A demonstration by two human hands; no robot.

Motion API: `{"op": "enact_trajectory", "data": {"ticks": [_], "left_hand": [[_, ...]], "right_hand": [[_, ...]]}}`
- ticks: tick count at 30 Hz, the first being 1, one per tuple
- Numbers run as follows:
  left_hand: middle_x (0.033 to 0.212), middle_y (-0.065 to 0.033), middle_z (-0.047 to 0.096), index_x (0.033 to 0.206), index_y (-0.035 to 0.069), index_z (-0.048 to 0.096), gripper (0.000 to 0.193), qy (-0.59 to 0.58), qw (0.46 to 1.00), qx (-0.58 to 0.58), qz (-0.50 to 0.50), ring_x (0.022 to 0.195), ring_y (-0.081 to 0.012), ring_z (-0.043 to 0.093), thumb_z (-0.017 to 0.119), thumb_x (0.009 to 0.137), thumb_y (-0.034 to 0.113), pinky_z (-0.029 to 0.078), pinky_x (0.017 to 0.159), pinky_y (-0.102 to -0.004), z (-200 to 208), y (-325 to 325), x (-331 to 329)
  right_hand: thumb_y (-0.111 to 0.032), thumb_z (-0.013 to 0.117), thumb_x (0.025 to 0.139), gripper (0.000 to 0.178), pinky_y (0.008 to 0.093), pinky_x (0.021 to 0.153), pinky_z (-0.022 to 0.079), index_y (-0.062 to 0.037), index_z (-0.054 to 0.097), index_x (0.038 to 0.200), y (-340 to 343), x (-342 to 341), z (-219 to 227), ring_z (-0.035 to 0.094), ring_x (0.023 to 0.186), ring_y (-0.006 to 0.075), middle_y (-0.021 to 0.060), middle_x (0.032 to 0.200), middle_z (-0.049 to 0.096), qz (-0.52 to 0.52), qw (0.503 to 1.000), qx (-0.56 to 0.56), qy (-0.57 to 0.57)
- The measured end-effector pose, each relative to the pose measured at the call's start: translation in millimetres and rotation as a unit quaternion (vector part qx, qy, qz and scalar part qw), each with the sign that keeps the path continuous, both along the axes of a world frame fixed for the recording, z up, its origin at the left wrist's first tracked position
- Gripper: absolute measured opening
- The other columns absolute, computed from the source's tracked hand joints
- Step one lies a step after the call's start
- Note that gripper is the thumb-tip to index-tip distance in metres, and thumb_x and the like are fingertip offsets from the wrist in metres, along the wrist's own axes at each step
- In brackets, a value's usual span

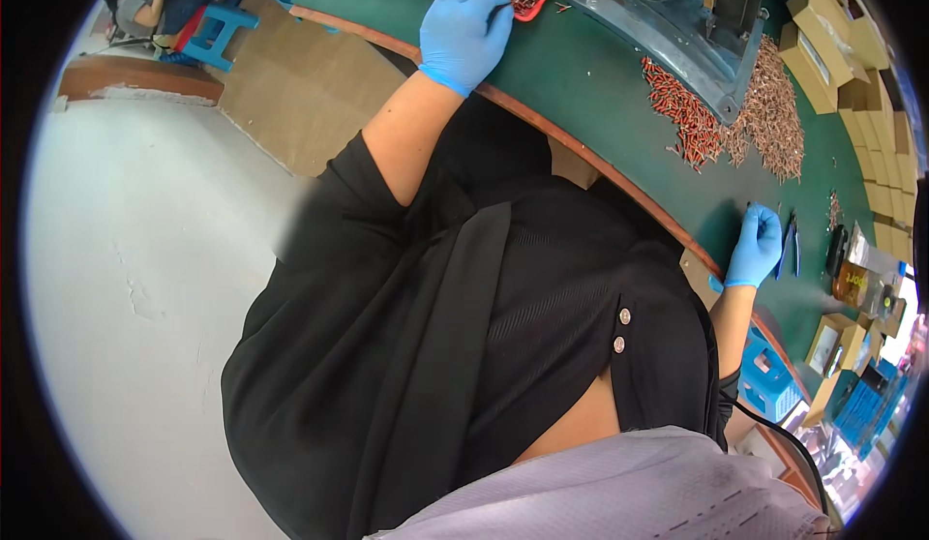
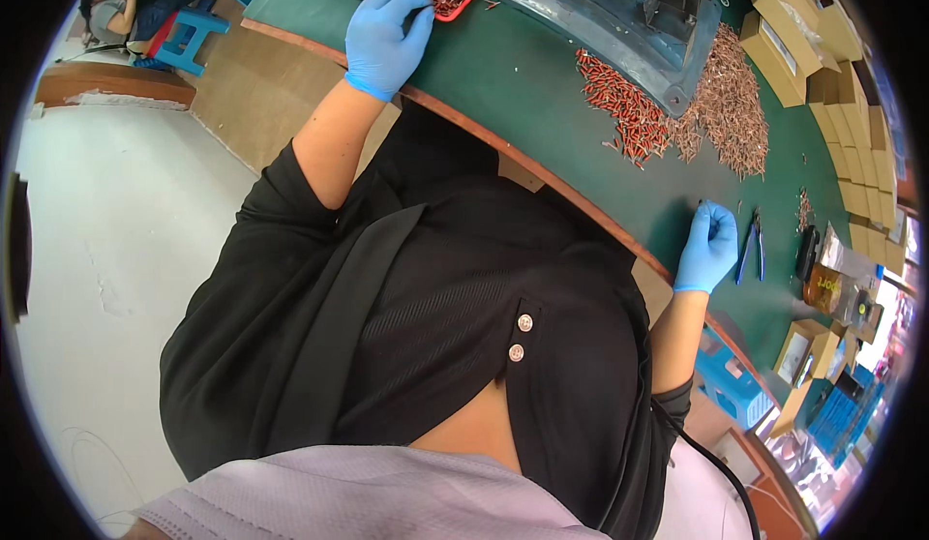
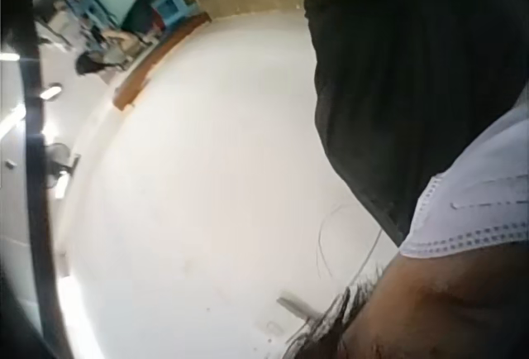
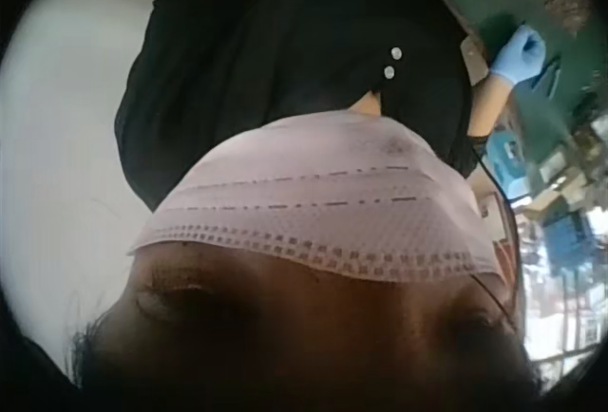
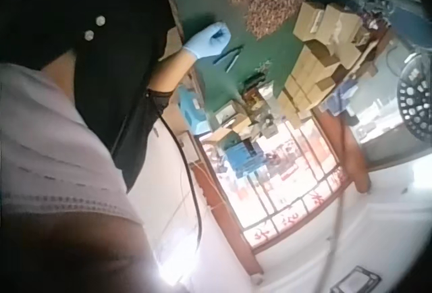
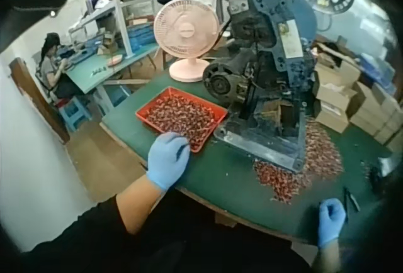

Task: Manually sort and assemble small electronic components using a crimping or pressing machine at a production workbench.

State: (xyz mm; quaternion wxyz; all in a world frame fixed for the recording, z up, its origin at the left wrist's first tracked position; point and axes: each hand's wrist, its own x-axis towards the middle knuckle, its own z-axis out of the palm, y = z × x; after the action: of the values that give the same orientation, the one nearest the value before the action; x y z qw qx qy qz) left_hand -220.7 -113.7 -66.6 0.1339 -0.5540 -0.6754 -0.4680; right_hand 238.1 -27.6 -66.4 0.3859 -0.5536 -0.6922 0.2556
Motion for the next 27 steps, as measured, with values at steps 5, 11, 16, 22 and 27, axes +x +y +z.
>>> {"op": "enact_trajectory", "data": {"ticks": [5, 11, 16, 22, 27], "left_hand": [[0.086, -0.0064, 0.06, 0.077, 0.006, 0.064, 0.007, 0.188, 0.98, -0.07, 0.018, 0.083, -0.0242, 0.057, 0.066, 0.075, 0.013, 0.044, 0.07, -0.037, 54.5, -13.3, 34.0], [0.092, -0.0076, 0.065, 0.092, 0.007, 0.072, 0.022, 0.336, 0.905, -0.254, 0.064, 0.102, -0.0285, 0.052, 0.055, 0.08, 0.016, 0.035, 0.086, -0.0478, 25.4, 13.8, 28.9], [0.1, -0.0083, 0.068, 0.098, 0.005, 0.071, 0.025, 0.381, 0.851, -0.361, -0.002, 0.101, -0.0277, 0.053, 0.06, 0.077, 0.012, 0.036, 0.086, -0.0449, 45.3, -1.1, 28.3], [0.089, -0.0077, 0.066, 0.091, 0.005, 0.071, 0.022, 0.328, 0.909, -0.258, -0.007, 0.095, -0.0226, 0.056, 0.059, 0.074, 0.012, 0.039, 0.083, -0.0408, 53.9, -30.5, 12.4], [0.092, -0.0099, 0.063, 0.078, 0.011, 0.065, 0.011, 0.163, 0.948, -0.22, 0.162, 0.091, -0.0289, 0.059, 0.058, 0.079, 0.02, 0.045, 0.081, -0.0445, 62.3, -42.9, -68.3]], "right_hand": [[-0.011, 0.064, 0.088, 0.011, 0.0212, 0.064, 0.045, 0.0003, 0.065, 0.089, -28.9, -13.0, -7.7, 0.051, 0.068, 0.0054, -0.0013, 0.076, 0.061, -0.008, 0.989, 0.078, -0.129], [-0.013, 0.065, 0.086, 0.012, 0.0235, 0.062, 0.047, -0.0006, 0.066, 0.089, -51.7, -32.8, -5.0, 0.054, 0.064, 0.0063, 0.0016, 0.071, 0.064, -0.03, 0.986, 0.083, -0.139], [-0.018, 0.065, 0.084, 0.014, 0.0307, 0.06, 0.049, -0.0055, 0.068, 0.087, -73.2, -50.4, -2.9, 0.058, 0.059, 0.0156, 0.0064, 0.069, 0.065, -0.051, 0.966, 0.096, -0.234], [-0.02, 0.064, 0.084, 0.013, 0.0353, 0.062, 0.05, -0.0074, 0.067, 0.085, -99.6, -56.5, -0.8, 0.06, 0.062, 0.0228, 0.0083, 0.07, 0.064, -0.061, 0.945, 0.082, -0.31], [-0.017, 0.064, 0.084, 0.012, 0.0326, 0.064, 0.05, -0.0061, 0.067, 0.089, -100.1, -58.1, 4.6, 0.061, 0.064, 0.0191, 0.0088, 0.074, 0.065, -0.037, 0.943, 0.087, -0.318]]}}
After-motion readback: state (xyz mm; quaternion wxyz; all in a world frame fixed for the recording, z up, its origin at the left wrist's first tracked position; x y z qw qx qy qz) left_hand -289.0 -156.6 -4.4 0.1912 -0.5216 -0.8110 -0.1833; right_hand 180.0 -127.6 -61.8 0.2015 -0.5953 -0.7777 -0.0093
